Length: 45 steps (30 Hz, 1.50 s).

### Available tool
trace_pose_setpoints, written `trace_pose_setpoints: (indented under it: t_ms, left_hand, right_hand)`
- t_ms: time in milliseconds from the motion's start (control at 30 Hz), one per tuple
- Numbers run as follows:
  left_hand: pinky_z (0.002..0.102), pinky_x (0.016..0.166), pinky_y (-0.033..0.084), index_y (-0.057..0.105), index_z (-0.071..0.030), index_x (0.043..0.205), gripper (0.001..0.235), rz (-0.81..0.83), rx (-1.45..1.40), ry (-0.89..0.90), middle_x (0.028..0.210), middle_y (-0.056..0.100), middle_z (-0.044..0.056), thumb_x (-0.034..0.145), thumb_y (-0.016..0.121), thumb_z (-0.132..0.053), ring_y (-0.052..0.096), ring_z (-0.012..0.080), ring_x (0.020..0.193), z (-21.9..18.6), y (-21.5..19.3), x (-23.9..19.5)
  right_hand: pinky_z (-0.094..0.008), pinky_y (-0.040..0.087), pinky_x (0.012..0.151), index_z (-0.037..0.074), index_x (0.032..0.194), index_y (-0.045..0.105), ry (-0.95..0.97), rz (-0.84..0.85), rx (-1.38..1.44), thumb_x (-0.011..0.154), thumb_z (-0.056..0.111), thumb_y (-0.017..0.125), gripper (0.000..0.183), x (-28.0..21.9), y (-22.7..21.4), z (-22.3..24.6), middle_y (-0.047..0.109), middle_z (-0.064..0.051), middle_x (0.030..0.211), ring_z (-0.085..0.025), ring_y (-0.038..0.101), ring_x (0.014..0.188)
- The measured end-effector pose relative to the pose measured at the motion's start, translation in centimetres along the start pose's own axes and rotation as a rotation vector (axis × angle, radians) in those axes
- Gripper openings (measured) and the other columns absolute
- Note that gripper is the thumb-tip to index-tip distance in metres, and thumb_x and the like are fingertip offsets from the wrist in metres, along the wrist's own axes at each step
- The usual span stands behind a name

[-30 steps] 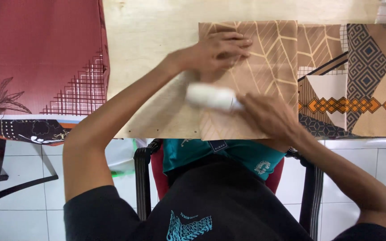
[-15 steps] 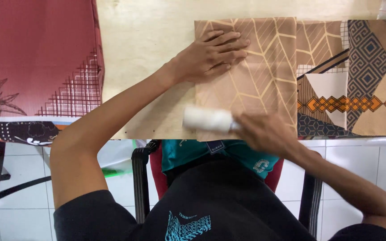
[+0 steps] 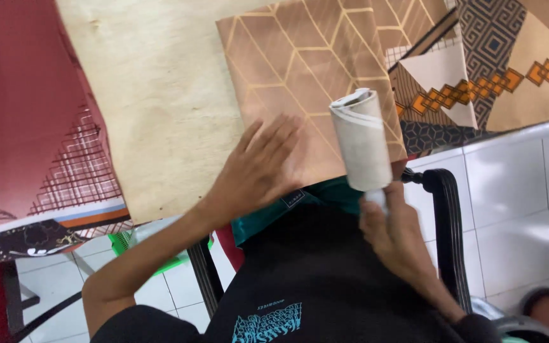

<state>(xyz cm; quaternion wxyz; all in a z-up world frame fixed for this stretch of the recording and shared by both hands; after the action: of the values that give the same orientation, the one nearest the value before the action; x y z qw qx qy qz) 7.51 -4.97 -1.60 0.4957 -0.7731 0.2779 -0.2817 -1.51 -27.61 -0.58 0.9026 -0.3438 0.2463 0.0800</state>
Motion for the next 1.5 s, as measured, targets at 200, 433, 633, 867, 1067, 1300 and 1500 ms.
trace_pose_setpoints:
  t_ms: [200,433,633,867,1067,1300,1500]
  left_hand:
    - [0.049,0.128,0.016,0.035,0.001,0.155,0.083,0.029,0.05,-0.029,0.167,0.027,0.017,0.105,0.033,-0.064,0.02,0.0298,0.157,-0.7,1.9,-1.4]
    - [0.051,0.125,0.017,0.033,-0.01,0.161,0.086,0.005,0.065,-0.072,0.168,0.03,0.01,0.099,0.039,-0.069,0.027,0.0271,0.156,-0.2,2.9,-1.7]
    - [0.051,0.125,0.016,0.033,-0.011,0.161,0.086,-0.008,0.084,-0.063,0.168,0.031,0.009,0.099,0.041,-0.07,0.028,0.0262,0.155,-0.3,2.5,-1.6]
    - [0.056,0.123,0.02,0.041,-0.011,0.156,0.091,-0.045,0.034,-0.005,0.162,0.037,0.014,0.091,0.053,-0.074,0.03,0.0337,0.153,-1.1,3.0,-0.7]
    - [0.054,0.122,0.025,0.048,-0.015,0.15,0.069,-0.025,-0.033,0.045,0.156,0.044,0.011,0.1,0.047,-0.062,0.035,0.0331,0.15,-1.2,3.9,-0.5]
    - [0.054,0.118,0.028,0.047,-0.018,0.149,0.056,-0.04,-0.031,0.066,0.152,0.047,0.011,0.104,0.045,-0.052,0.037,0.0347,0.148,-1.2,3.3,-0.6]
    - [0.054,0.117,0.028,0.049,-0.019,0.147,0.062,-0.04,-0.048,0.05,0.15,0.048,0.012,0.101,0.045,-0.06,0.037,0.0347,0.148,-0.9,2.7,-0.1]
  right_hand:
    - [-0.035,0.037,0.05,0.011,0.113,0.05,-0.064,0.086,0.087,0.103,0.027,0.048,0.018,-0.2,6.3,-1.4,0.057,-0.005,0.07,-0.015,0.05,0.054]
    - [-0.038,0.05,0.056,0.006,0.109,0.062,-0.009,-0.241,-0.046,0.106,0.025,0.048,0.023,0.7,1.5,-4.6,0.067,-0.013,0.06,-0.027,0.064,0.049]
    - [-0.04,0.045,0.054,0.007,0.105,0.061,0.009,-0.372,-0.002,0.105,0.023,0.053,0.018,-0.2,-2.9,-2.7,0.06,-0.009,0.053,-0.025,0.059,0.049]
    - [-0.031,0.045,0.06,0.006,0.1,0.059,-0.181,-0.631,0.06,0.102,0.029,0.079,0.031,5.9,-5.1,-5.1,0.057,-0.003,0.064,-0.015,0.055,0.058]
    - [-0.029,0.044,0.054,0.003,0.092,0.07,-0.159,-0.619,0.194,0.095,0.019,0.085,0.021,7.2,-4.4,-5.1,0.058,-0.001,0.059,-0.011,0.054,0.053]
    - [-0.029,0.047,0.055,0.004,0.085,0.066,-0.112,-0.581,0.227,0.097,0.015,0.077,0.019,6.8,-4.4,-5.6,0.056,-0.002,0.057,-0.013,0.054,0.048]
    - [-0.036,0.047,0.057,-0.003,0.092,0.064,-0.165,-0.652,0.136,0.1,0.017,0.075,0.024,5.4,-4.5,-3.7,0.058,-0.01,0.062,-0.02,0.058,0.054]
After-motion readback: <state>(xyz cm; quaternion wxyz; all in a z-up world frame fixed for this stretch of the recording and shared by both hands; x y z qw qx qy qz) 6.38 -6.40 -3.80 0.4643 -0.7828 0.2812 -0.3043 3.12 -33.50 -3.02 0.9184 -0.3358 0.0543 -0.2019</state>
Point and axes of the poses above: each hand's wrist, its own x-axis towards the middle knuckle, its own y-axis out of the palm, z = x × y, the point moved 6 cm from there along x, towards the middle knuckle
